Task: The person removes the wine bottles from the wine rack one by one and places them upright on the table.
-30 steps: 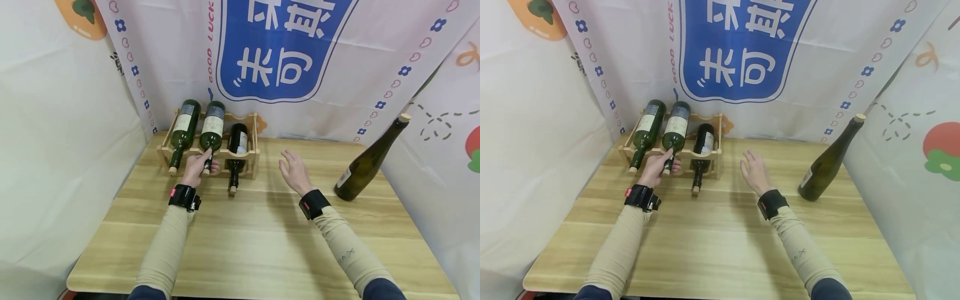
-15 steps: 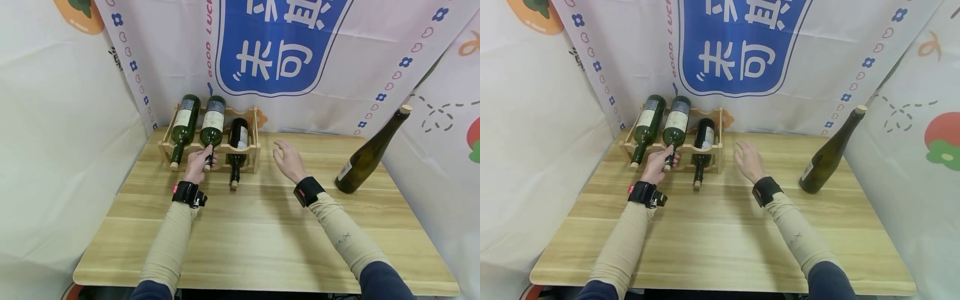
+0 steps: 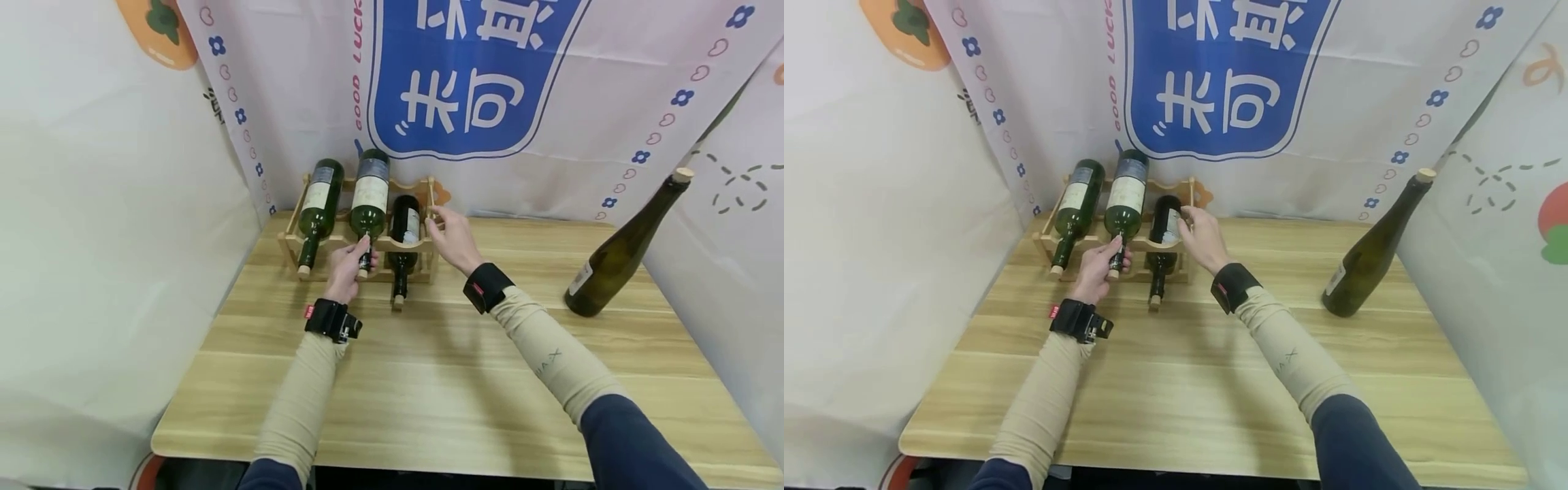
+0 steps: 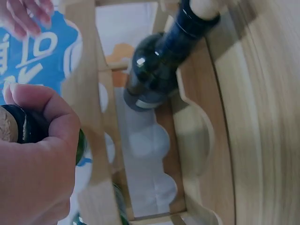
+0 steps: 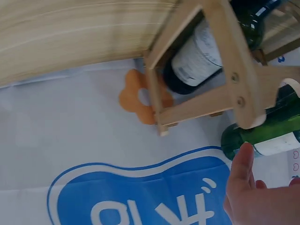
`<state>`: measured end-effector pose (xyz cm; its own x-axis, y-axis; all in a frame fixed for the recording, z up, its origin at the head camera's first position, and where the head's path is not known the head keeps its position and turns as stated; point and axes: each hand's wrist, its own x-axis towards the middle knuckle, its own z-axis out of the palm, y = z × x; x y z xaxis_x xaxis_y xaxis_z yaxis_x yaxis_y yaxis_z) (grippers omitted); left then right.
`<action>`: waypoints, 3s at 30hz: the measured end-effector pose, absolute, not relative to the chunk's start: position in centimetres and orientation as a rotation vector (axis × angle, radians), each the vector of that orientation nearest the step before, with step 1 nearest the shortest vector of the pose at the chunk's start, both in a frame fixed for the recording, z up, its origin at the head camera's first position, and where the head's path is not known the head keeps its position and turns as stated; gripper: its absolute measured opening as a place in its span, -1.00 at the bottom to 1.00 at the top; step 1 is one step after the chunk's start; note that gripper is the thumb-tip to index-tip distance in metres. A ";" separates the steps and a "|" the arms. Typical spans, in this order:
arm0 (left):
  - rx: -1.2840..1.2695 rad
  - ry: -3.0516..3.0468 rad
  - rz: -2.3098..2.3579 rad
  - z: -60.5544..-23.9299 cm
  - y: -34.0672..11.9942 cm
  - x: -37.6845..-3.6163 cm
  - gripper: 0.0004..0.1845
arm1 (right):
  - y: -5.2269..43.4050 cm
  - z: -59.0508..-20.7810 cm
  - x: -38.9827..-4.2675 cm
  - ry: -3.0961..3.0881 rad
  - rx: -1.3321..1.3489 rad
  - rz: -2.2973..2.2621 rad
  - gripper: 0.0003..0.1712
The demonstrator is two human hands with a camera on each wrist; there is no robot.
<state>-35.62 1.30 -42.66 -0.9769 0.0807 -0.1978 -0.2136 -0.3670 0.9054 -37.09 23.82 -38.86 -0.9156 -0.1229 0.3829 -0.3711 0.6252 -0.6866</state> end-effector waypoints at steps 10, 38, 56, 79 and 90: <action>-0.114 1.671 2.498 -41.3 3.4 -32.7 -0.49 | 19.9 -37.9 -38.5 -2.593 0.309 1.662 -0.29; 0.056 1.713 2.356 -39.9 7.9 -29.4 -0.61 | 22.7 -37.0 -37.8 -2.396 0.066 2.120 -0.35; 0.077 1.732 2.302 -39.3 11.8 -29.1 -0.64 | 26.9 -37.0 -37.1 -2.328 0.011 2.209 -0.29; 0.131 1.677 2.226 -39.7 15.9 -27.8 -0.62 | 32.0 -37.7 -35.0 -2.304 -0.031 2.220 -0.24; 0.128 1.674 2.185 -39.7 17.4 -27.2 -0.63 | 33.6 -38.1 -34.1 -2.282 -0.105 2.211 -0.32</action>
<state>-27.17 17.40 -39.69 -0.9223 0.3529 -0.1575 -0.2439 -0.2155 0.9456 -34.09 33.59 -38.07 -0.9971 0.0216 -0.0728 0.0735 0.0310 -0.9968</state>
